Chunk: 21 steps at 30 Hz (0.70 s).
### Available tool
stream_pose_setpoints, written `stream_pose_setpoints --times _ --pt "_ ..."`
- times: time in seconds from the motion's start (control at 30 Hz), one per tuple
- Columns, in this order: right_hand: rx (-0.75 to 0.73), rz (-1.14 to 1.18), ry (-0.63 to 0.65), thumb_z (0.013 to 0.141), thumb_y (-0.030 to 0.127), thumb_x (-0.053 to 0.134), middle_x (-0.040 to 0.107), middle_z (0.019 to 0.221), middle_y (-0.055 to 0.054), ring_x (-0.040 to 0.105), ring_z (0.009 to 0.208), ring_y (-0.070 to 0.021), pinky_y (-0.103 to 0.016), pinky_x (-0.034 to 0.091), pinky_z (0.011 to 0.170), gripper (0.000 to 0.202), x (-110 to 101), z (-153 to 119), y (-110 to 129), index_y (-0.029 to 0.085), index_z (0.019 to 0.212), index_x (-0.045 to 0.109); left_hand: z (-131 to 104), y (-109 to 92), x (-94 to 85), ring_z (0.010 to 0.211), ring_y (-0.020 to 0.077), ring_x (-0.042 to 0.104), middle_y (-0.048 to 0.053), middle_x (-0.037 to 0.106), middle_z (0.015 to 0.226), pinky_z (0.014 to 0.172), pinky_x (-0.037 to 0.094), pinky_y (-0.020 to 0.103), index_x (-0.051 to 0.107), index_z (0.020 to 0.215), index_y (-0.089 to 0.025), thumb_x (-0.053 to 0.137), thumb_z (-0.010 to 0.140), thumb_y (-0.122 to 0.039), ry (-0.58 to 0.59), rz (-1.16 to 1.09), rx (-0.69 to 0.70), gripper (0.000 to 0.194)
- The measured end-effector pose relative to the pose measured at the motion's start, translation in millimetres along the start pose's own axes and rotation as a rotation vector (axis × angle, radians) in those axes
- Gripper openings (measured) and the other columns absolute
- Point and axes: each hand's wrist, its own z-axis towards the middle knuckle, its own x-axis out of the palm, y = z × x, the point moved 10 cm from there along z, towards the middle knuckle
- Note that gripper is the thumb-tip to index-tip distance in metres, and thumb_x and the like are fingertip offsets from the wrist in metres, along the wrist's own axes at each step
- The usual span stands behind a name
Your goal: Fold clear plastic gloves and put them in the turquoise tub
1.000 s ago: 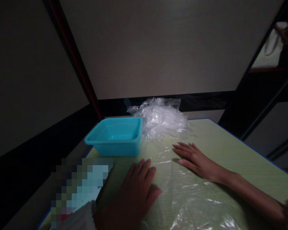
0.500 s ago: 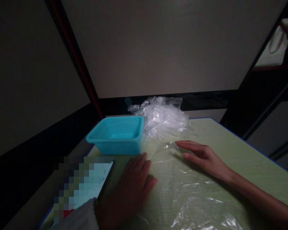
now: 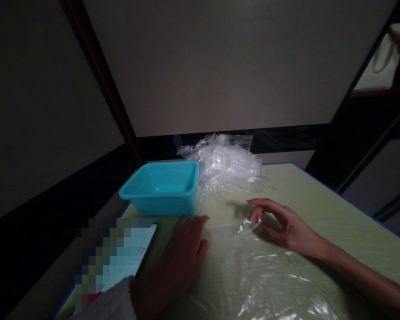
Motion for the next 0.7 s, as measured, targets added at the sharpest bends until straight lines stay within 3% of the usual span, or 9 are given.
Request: stream_pose_setpoints --times 0.1,0.17,0.3,0.4,0.53,0.7 --pt "-0.034 -0.087 0.173 0.075 0.012 0.049 0.064 0.093 -0.005 0.061 0.083 -0.0197 -0.037 0.051 0.075 0.051 9.9 -6.2 3.8 0.024 0.125 0.042 0.3 -3.2 0.5 0.116 0.0259 0.051 0.012 0.057 0.121 0.102 0.035 0.052 0.042 0.121 -0.016 0.044 0.080 -0.008 0.007 0.007 0.021 0.041" --pt "-0.052 -0.075 0.210 0.075 0.010 0.048 0.063 0.092 -0.004 0.061 0.081 -0.0190 -0.035 0.052 0.072 0.054 9.6 -8.8 6.2 0.025 0.125 0.040 -0.2 -4.3 3.0 0.115 0.0255 0.052 0.011 0.058 0.121 0.103 0.034 0.052 0.043 0.121 -0.017 0.044 0.080 -0.009 0.028 0.011 0.025 0.042" --pt "-0.057 0.023 0.114 0.078 0.013 0.045 0.061 0.082 -0.002 0.058 0.060 -0.0141 -0.027 0.051 0.053 0.039 -2.9 -8.9 8.0 0.026 0.116 0.046 -1.2 -5.3 2.6 0.114 0.0261 0.052 0.012 0.059 0.120 0.102 0.036 0.051 0.043 0.121 -0.015 0.044 0.080 -0.010 0.017 0.007 0.022 0.042" --pt "-0.034 0.036 0.070 0.083 0.016 0.042 0.062 0.082 -0.002 0.057 0.054 -0.0122 -0.026 0.050 0.048 0.032 -5.8 -8.8 5.4 0.025 0.113 0.048 -1.7 -5.5 2.9 0.113 0.0258 0.053 0.011 0.059 0.119 0.101 0.037 0.051 0.044 0.121 -0.016 0.044 0.080 -0.010 0.019 0.000 0.019 0.042" --pt "-0.063 -0.126 0.123 0.087 0.018 0.041 0.068 0.088 -0.004 0.064 0.072 -0.0160 -0.031 0.054 0.064 0.028 3.2 -7.1 9.3 0.024 0.112 0.053 -2.4 -6.3 3.6 0.114 0.0250 0.053 0.010 0.059 0.121 0.102 0.036 0.050 0.043 0.123 -0.017 0.045 0.079 -0.009 0.017 0.000 0.029 0.044" --pt "-0.143 -0.329 0.325 0.090 0.024 0.045 0.065 0.113 -0.007 0.060 0.103 -0.0209 -0.040 0.049 0.089 0.029 28.0 -8.8 16.3 0.021 0.116 0.057 -2.4 -7.9 5.4 0.115 0.0250 0.053 0.012 0.058 0.122 0.103 0.036 0.049 0.044 0.123 -0.015 0.045 0.080 -0.010 0.041 0.032 0.039 0.043"
